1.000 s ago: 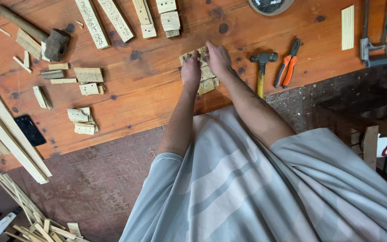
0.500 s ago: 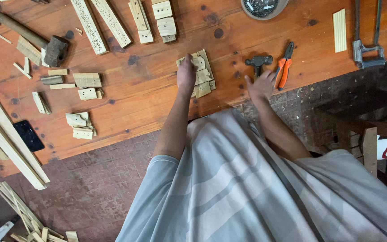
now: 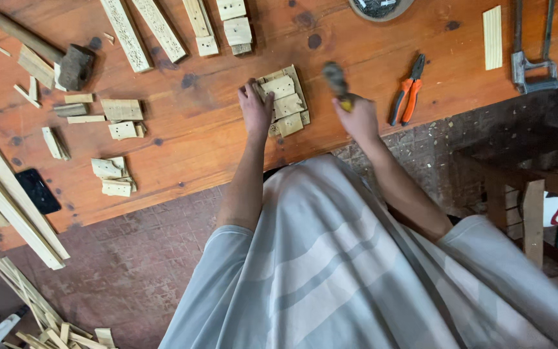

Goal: The person saws a piece of wood and then assembles small wooden blocks together using a hammer.

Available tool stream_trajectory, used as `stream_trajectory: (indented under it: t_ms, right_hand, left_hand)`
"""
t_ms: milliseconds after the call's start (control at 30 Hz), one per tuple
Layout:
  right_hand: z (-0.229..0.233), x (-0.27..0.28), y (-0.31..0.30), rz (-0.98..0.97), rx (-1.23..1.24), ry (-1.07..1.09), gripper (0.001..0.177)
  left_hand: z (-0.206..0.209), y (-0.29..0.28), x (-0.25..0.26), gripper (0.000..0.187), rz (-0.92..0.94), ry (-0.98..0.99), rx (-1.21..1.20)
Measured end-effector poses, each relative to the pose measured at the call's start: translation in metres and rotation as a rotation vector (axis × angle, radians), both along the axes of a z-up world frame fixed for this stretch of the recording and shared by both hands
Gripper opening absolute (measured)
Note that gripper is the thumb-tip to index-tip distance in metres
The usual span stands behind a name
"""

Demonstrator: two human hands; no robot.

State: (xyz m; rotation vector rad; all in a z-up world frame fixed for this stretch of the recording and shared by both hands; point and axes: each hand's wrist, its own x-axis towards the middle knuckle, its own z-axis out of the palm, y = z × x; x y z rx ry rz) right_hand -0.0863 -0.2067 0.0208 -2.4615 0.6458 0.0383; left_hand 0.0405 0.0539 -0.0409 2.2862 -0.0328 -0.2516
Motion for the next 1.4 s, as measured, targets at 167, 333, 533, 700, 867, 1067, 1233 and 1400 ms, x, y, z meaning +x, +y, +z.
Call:
stream_trajectory:
  t_ms: [167, 333, 533, 700, 867, 1067, 1233, 1400]
  right_hand:
    - [0.053, 0.067, 0.029, 0.293, -0.22, 0.468, 0.037]
    - [0.066, 0.08, 0.054, 0.362, -0.186, 0.377, 0.034]
    - [0.004, 0.062, 0.036, 0.252, -0.127, 0.203, 0.034]
    - [0.003, 0.063, 0.029, 0.286, -0.08, 0.052, 0.037]
    - [-0.017, 0.07, 0.034, 0.248, -0.123, 0.372, 0.041]
    - [-0.028, 0.067, 0.014, 0.228, 0.0, 0.135, 0.033]
    - [-0.003, 0.066, 0.016, 0.242, -0.06, -0.016, 0.039]
    - [-0.001, 0.044, 0.019, 0.062, -0.144, 0.097, 0.048]
  left_hand:
    - [-0.031, 0.0, 0.0, 0.07, 0.082, 0.064, -0.073]
    - [-0.035, 0.004, 0.007, 0.084, 0.189, 0.141, -0.119]
    - [-0.015, -0.003, 0.003, 0.074, 0.222, 0.165, -0.148]
    - [0.006, 0.0, 0.005, 0.072, 0.213, 0.182, -0.125]
    - [-0.006, -0.003, 0.01, 0.068, 0.207, 0.198, -0.065]
    - [0.02, 0.001, 0.007, 0.069, 0.171, 0.223, -0.07]
    - [0.021, 0.0, 0.006, 0.07, 0.168, 0.199, -0.065]
    - [0.001, -0.006, -0.001, 0.075, 0.002, 0.05, 0.265]
